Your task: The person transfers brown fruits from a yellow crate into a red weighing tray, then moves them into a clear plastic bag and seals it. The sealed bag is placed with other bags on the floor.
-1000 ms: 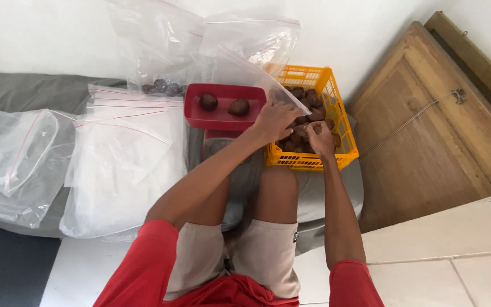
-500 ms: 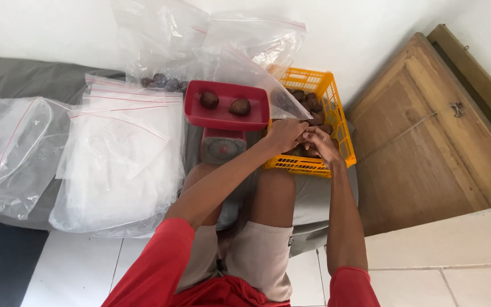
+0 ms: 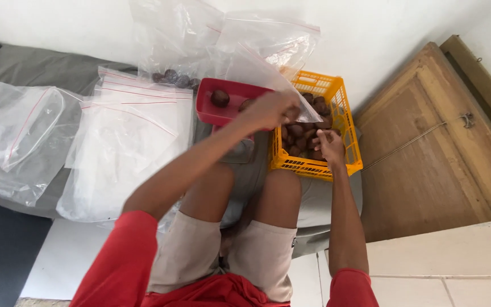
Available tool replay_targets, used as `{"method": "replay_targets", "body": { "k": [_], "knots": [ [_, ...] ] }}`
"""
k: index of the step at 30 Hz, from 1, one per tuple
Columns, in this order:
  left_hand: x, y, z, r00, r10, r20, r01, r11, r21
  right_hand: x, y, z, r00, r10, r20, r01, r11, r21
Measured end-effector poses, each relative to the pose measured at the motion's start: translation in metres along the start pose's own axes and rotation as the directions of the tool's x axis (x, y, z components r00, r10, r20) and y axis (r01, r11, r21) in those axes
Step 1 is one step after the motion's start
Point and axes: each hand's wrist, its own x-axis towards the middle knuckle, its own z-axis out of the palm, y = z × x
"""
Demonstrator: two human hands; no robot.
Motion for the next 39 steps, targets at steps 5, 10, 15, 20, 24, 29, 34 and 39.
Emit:
{"method": "replay_targets", "body": {
  "k": [5, 10, 15, 20, 24, 29, 34, 39],
  "knots": [
    [0.014, -0.110, -0.001, 0.971, -0.238, 0.002, 0.228, 0.930, 0.287, 0.013, 0.025, 0.008, 0.972, -0.173, -0.159, 0.105, 0.925, -0.365],
    [-0.006, -0.145, -0.007, 0.933, -0.356, 0.046, 0.300, 0.845, 0.442, 0.001, -0.003, 0.024, 0.983, -0.137, -0.119, -0.007, 0.626, -0.780],
    [-0.017, -0.147, -0.008, 0.912, -0.394, 0.114, 0.300, 0.830, 0.470, -0.002, -0.013, 0.027, 0.952, 0.176, -0.249, -0.305, 0.501, -0.810],
    [-0.020, -0.158, -0.005, 0.903, -0.404, 0.144, 0.300, 0.836, 0.460, 0.009, -0.002, 0.025, 0.924, 0.280, -0.260, -0.374, 0.530, -0.761],
    [-0.027, -0.140, -0.017, 0.893, -0.412, 0.181, 0.303, 0.848, 0.435, -0.014, -0.039, 0.025, 0.912, 0.308, -0.270, -0.406, 0.589, -0.698],
    [-0.025, -0.143, -0.011, 0.897, -0.404, 0.179, 0.294, 0.848, 0.440, 0.041, 0.047, 0.033, 0.908, 0.291, -0.303, -0.412, 0.482, -0.773],
    [-0.023, -0.127, -0.024, 0.885, -0.421, 0.197, 0.297, 0.838, 0.458, 0.046, 0.052, 0.034, 0.900, 0.288, -0.328, -0.427, 0.425, -0.798],
    [-0.014, -0.141, -0.016, 0.878, -0.431, 0.209, 0.279, 0.814, 0.510, 0.073, 0.090, 0.035, 0.894, 0.326, -0.307, -0.438, 0.494, -0.751]
  ]
}}
